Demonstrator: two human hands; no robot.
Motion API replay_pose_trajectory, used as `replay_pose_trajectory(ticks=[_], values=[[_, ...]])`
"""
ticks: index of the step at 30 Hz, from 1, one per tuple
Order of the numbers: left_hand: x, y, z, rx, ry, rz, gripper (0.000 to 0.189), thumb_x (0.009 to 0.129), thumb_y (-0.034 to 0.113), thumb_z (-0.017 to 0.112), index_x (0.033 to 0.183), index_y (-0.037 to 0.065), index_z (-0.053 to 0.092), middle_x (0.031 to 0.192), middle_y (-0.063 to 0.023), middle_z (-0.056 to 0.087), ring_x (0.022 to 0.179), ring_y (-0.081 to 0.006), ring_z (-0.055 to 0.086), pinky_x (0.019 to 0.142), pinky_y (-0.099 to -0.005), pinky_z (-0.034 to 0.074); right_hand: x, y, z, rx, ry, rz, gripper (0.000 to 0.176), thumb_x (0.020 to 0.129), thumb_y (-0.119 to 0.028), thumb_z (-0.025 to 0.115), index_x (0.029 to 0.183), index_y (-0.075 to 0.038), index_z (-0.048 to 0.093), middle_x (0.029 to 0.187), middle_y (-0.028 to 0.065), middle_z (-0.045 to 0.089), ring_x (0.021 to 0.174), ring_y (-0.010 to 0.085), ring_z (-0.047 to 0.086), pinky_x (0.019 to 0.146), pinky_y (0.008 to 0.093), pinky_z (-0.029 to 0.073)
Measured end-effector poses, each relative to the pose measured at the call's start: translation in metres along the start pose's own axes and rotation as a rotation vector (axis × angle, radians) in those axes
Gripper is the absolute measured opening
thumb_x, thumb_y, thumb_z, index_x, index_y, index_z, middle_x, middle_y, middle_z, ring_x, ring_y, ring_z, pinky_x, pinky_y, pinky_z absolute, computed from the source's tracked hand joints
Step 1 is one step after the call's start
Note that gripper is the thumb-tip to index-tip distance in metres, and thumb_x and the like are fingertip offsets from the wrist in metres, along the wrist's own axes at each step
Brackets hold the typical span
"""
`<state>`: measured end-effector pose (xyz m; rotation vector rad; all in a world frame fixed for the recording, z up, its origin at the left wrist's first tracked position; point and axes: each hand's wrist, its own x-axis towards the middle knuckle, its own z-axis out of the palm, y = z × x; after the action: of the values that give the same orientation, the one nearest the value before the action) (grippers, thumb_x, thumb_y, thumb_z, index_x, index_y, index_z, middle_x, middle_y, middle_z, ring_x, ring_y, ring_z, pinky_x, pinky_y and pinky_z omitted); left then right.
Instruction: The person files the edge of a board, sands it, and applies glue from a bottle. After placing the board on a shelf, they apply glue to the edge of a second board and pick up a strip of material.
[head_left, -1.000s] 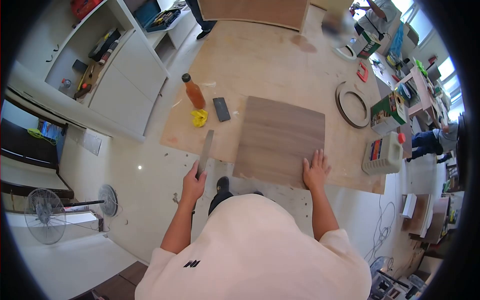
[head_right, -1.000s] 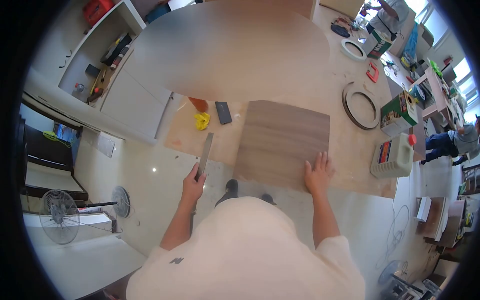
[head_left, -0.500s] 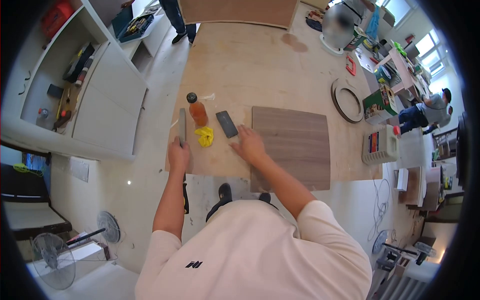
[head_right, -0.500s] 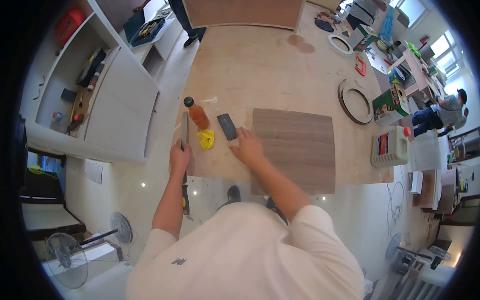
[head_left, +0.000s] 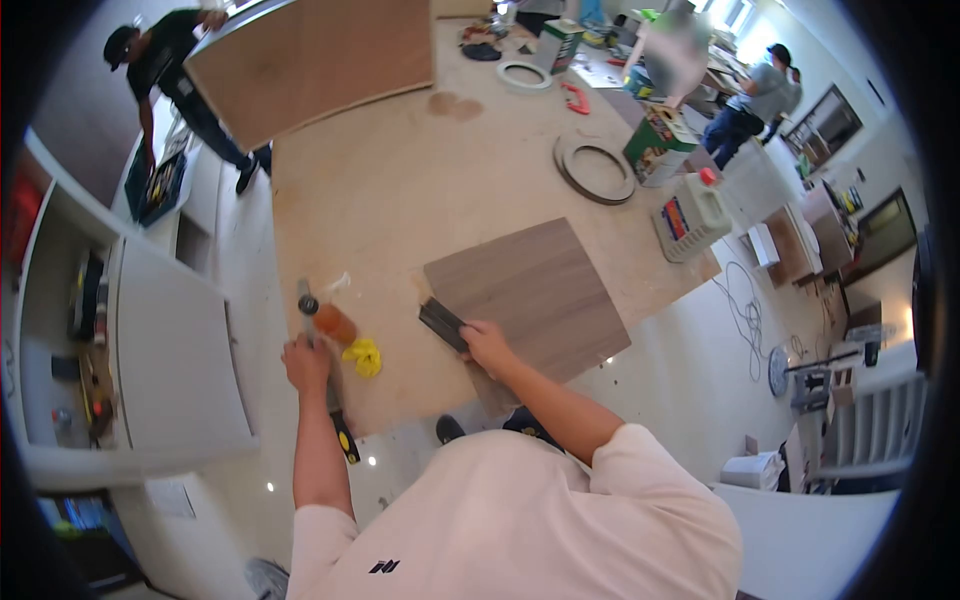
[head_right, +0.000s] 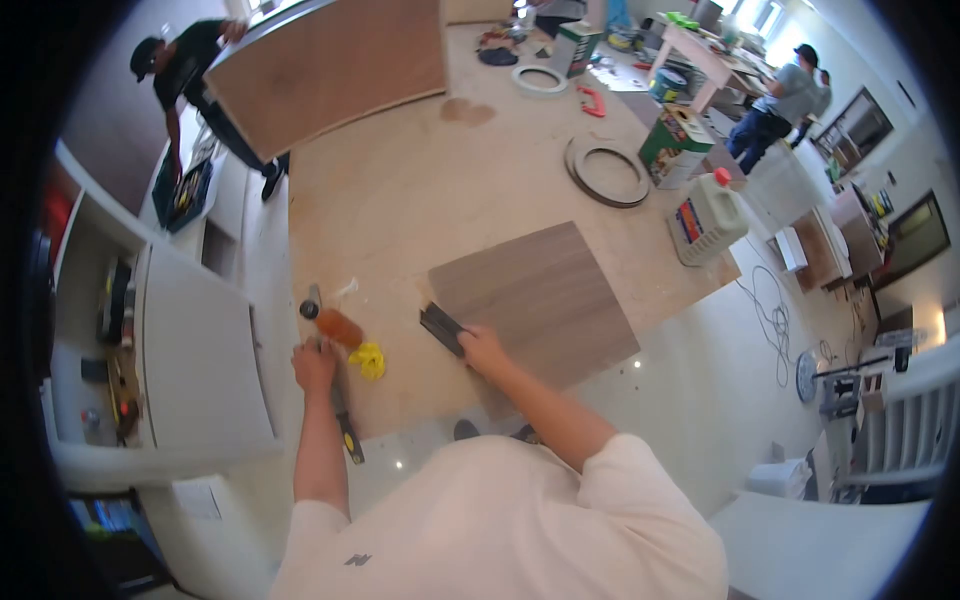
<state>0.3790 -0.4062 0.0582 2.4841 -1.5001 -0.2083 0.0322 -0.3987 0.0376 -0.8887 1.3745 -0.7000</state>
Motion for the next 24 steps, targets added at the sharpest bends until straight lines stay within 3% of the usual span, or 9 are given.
replay_pose_trajectory(ticks=[1, 4, 6, 9, 13, 16, 18, 20, 24], values=[[-0.003, -0.013, 0.015, -0.039, 0.019, 0.07, 0.043, 0.089, 0.031, 0.066, 0.121, 0.003, 0.063, 0.122, -0.022, 0.06, 0.111, -0.0423, 0.057, 0.091, -0.0516, 0.049, -0.004, 0.023, -0.017, 0.037, 0.005, -0.112, 0.035, 0.094, -0.021, 0.053, 0.121, -0.003, 0.065, 0.11, 0.0109, 0.068, 0.088, 0.0217, 0.068, 0.071, 0.035, 0.055], [-0.024, -0.039, 0.038, -0.14, 0.09, 0.244, 0.049, 0.089, 0.026, 0.066, 0.132, 0.002, 0.058, 0.126, -0.0234, 0.057, 0.115, -0.0427, 0.054, 0.097, -0.0499, 0.046, -0.065, 0.007, -0.07, 0.48, -0.014, -0.017, 0.038, 0.101, -0.02, 0.047, 0.135, -0.007, 0.057, 0.114, 0.0093, 0.066, 0.092, 0.0192, 0.067, 0.074, 0.0322, 0.054], [-0.037, -0.052, 0.052, -0.27, 0.28, 0.256, 0.046, 0.089, 0.019, 0.065, 0.131, 0.001, 0.058, 0.128, -0.0249, 0.055, 0.116, -0.0432, 0.052, 0.097, -0.0487, 0.046, -0.084, 0.027, -0.108, 0.683, -0.048, -0.055, 0.038, 0.101, -0.026, 0.049, 0.135, -0.01, 0.056, 0.112, 0.0062, 0.067, 0.091, 0.0207, 0.067, 0.073, 0.0338, 0.054], [-0.074, -0.033, 0.017, -0.258, 0.551, 0.284, 0.041, 0.091, 0.015, 0.062, 0.13, 0.001, 0.059, 0.114, -0.0222, 0.063, 0.104, -0.0392, 0.06, 0.091, -0.0466, 0.049, -0.122, 0.026, -0.147, 0.91, 0.045, -0.031, 0.035, 0.101, -0.035, 0.049, 0.128, -0.015, 0.058, 0.11, 0.0049, 0.068, 0.081, 0.0237, 0.066, 0.066, 0.0349, 0.049], [-0.115, -0.008, 0.013, -0.424, -0.086, 0.487, 0.041, 0.091, 0.01, 0.059, 0.131, 0.001, 0.058, 0.087, -0.0164, 0.067, 0.08, -0.0341, 0.066, 0.08, -0.0444, 0.051, -0.152, 0.004, -0.182, 1.027, 0.141, -0.206, 0.026, 0.098, -0.029, 0.057, 0.119, -0.013, 0.061, 0.103, 0.0046, 0.069, 0.08, 0.0207, 0.066, 0.063, 0.0321, 0.05], [-0.177, 0.103, -0.026, -0.759, -0.413, 0.426, 0.042, 0.088, 0.006, 0.06, 0.13, 0.0, 0.056, 0.093, -0.0207, 0.067, 0.087, -0.0361, 0.065, 0.082, -0.0444, 0.051, -0.15, -0.002, -0.208, 0.977, 0.234, -0.291, 0.021, 0.095, -0.02, 0.062, 0.113, -0.009, 0.061, 0.095, 0.0055, 0.068, 0.078, 0.0183, 0.066, 0.063, 0.0293, 0.05], [-0.194, 0.143, 0.012, -0.701, -0.417, 0.819, 0.047, 0.088, 0.008, 0.062, 0.133, 0.0, 0.053, 0.11, -0.024, 0.063, 0.103, -0.0399, 0.061, 0.089, -0.0453, 0.05, -0.148, 0.0, -0.23, 0.98, 0.306, -0.302, 0.018, 0.093, -0.015, 0.064, 0.11, -0.007, 0.061, 0.091, 0.0055, 0.066, 0.076, 0.0176, 0.066, 0.062, 0.0278, 0.05], [-0.214, 0.191, 0.04, -0.546, -0.261, 1.142, 0.053, 0.088, 0.012, 0.064, 0.139, 0.003, 0.051, 0.126, -0.023, 0.056, 0.118, -0.0413, 0.053, 0.098, -0.0472, 0.045, -0.151, 0.013, -0.25, 1.028, 0.396, -0.288, 0.016, 0.092, -0.011, 0.064, 0.107, -0.005, 0.06, 0.087, 0.0054, 0.064, 0.073, 0.0173, 0.065, 0.06, 0.0264, 0.05], [-0.252, 0.283, 0.064, -0.289, -0.423, 1.265, 0.064, 0.088, 0.02, 0.066, 0.147, 0.008, 0.042, 0.144, -0.0195, 0.045, 0.134, -0.0394, 0.042, 0.11, -0.0532, 0.034, -0.188, 0.059, -0.293, 1.049, 0.443, -0.228, 0.015, 0.089, -0.012, 0.067, 0.1, -0.012, 0.056, 0.08, 0.003, 0.061, 0.063, 0.0174, 0.063, 0.048, 0.024, 0.049]])
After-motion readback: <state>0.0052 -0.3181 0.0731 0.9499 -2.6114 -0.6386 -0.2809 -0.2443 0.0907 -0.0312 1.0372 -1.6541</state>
